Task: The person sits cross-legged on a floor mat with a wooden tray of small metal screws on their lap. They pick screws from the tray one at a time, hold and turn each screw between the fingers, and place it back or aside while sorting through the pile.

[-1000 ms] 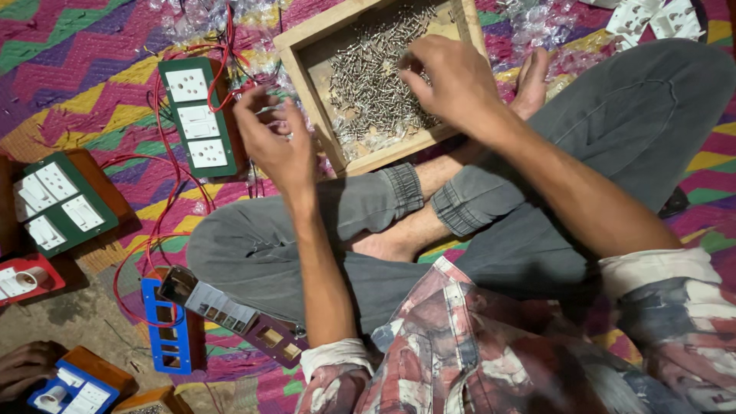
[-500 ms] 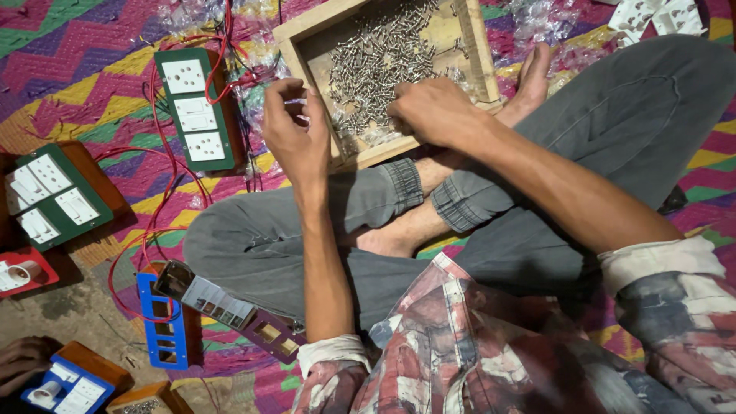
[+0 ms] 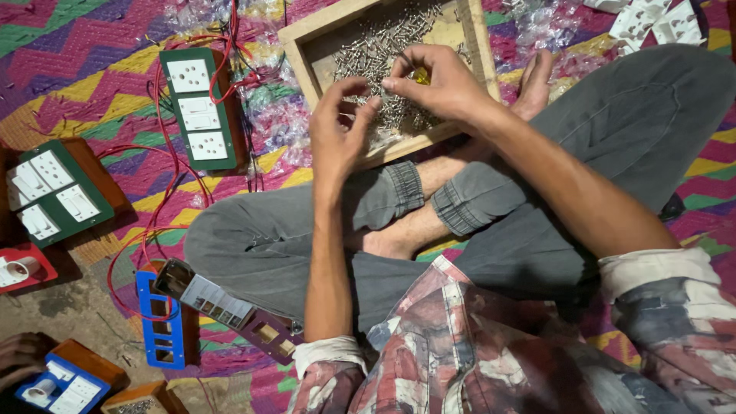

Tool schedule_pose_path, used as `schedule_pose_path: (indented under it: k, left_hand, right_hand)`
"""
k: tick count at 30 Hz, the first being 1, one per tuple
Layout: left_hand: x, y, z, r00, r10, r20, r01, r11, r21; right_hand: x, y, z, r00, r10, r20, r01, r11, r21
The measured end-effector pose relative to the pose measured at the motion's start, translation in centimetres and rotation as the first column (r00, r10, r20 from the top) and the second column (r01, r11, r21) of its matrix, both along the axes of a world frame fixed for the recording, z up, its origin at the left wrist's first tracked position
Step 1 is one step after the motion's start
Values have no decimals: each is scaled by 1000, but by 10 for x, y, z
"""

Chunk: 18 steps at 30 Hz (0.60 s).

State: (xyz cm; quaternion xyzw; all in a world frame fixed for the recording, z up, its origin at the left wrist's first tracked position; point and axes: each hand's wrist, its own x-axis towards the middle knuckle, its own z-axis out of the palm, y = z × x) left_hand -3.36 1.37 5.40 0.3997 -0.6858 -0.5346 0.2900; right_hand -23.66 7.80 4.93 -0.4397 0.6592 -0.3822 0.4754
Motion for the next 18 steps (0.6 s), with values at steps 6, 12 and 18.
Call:
schedule_pose_path:
  k: [6, 12, 18]
  left_hand:
    - [-8, 7, -12, 998, 43, -49, -37, 992, 119]
    - [-3, 4, -21, 992, 90, -85, -76, 984, 159]
    - [-6, 6, -13, 987, 162, -8, -161, 985, 57]
  right_hand:
    - [5, -2, 1, 977, 26, 212, -11, 997, -72]
    - [6, -2, 8, 992, 117, 48, -106, 976, -192]
    - [15, 0, 12, 908, 54, -416, -176, 949, -261]
